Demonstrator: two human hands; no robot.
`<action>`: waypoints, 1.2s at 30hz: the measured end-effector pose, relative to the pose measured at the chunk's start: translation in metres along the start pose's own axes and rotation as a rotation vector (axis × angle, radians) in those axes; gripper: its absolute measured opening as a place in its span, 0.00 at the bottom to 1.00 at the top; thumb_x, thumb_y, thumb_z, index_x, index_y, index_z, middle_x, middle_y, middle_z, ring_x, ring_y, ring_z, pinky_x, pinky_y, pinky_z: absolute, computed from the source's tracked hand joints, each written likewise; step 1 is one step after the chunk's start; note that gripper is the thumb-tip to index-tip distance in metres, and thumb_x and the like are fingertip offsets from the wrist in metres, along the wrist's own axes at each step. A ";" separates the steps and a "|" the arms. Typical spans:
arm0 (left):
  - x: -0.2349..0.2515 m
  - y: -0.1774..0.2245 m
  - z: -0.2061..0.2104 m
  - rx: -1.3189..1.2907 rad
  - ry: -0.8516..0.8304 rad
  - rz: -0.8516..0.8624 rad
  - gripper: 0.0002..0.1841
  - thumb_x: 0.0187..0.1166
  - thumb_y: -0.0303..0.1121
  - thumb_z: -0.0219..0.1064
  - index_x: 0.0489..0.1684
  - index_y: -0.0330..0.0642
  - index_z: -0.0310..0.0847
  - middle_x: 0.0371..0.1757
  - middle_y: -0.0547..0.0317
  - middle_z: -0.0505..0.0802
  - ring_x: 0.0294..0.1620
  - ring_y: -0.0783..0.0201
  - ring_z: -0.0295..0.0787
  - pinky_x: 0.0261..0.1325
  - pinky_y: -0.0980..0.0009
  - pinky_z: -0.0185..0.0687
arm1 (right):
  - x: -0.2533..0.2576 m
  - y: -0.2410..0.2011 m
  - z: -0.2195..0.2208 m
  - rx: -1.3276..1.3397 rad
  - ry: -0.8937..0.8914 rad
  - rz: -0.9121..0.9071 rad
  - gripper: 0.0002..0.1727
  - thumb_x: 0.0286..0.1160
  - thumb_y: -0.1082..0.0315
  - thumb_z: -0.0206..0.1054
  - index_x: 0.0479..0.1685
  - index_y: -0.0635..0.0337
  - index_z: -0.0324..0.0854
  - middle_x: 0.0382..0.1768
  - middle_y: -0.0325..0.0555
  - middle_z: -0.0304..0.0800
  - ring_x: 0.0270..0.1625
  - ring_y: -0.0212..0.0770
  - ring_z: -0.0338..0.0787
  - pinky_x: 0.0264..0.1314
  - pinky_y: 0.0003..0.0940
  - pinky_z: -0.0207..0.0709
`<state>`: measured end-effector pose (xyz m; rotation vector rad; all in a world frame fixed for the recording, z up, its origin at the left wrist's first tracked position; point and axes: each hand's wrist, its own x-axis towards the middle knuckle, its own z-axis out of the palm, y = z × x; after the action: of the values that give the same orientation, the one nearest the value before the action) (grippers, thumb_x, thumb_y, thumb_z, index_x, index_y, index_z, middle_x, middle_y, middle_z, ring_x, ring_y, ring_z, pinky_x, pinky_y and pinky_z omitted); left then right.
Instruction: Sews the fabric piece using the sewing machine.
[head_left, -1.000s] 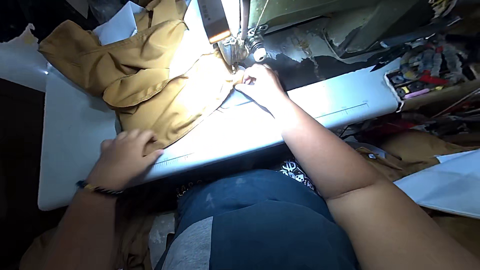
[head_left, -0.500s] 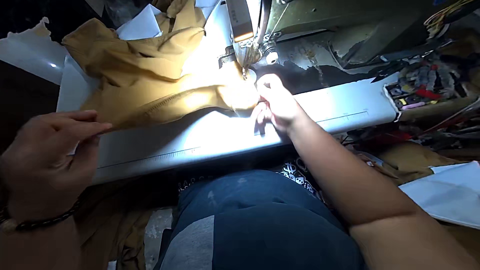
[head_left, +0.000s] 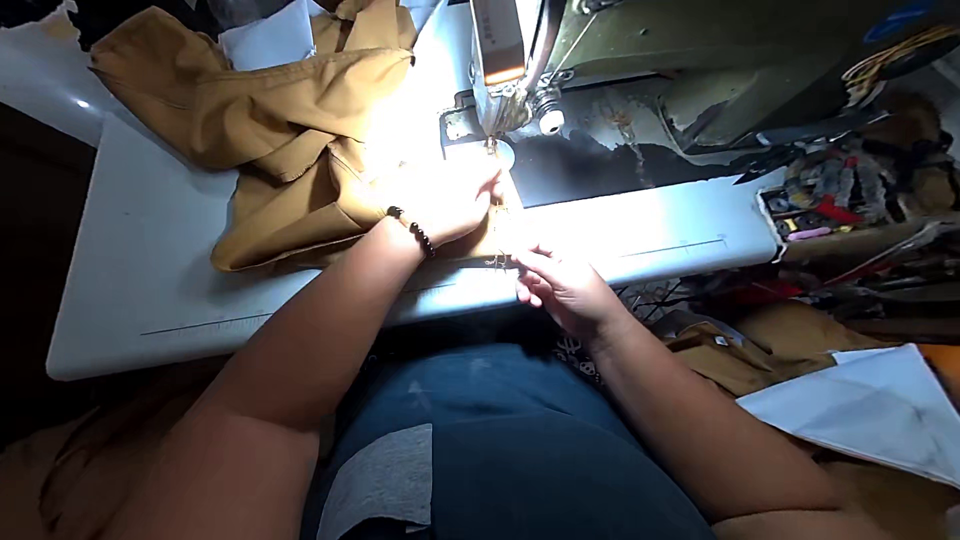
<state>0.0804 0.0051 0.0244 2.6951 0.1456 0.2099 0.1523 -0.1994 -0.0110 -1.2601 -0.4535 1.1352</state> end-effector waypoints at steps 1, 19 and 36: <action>0.005 -0.012 0.017 -0.006 0.004 0.005 0.12 0.80 0.29 0.56 0.44 0.39 0.87 0.46 0.45 0.91 0.55 0.45 0.88 0.59 0.41 0.75 | 0.000 -0.002 -0.002 0.039 0.002 0.021 0.08 0.90 0.70 0.55 0.44 0.59 0.79 0.21 0.38 0.82 0.17 0.25 0.78 0.20 0.17 0.74; -0.015 0.000 0.038 -0.377 -0.033 -0.225 0.15 0.84 0.26 0.58 0.59 0.41 0.90 0.54 0.55 0.95 0.57 0.68 0.89 0.64 0.64 0.80 | 0.077 -0.060 -0.021 -0.851 0.122 0.191 0.29 0.96 0.49 0.47 0.29 0.61 0.78 0.14 0.41 0.76 0.12 0.33 0.76 0.17 0.28 0.73; -0.023 0.011 0.061 -0.072 0.095 -0.106 0.32 0.65 0.50 0.71 0.61 0.33 0.81 0.61 0.39 0.90 0.66 0.44 0.86 0.65 0.43 0.77 | 0.045 -0.052 0.015 -1.425 0.180 -0.081 0.21 0.89 0.59 0.56 0.33 0.65 0.85 0.36 0.59 0.90 0.48 0.59 0.92 0.45 0.60 0.80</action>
<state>0.0684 -0.0329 -0.0286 2.5979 0.3031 0.3048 0.1809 -0.1475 0.0271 -2.4810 -1.2664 0.5020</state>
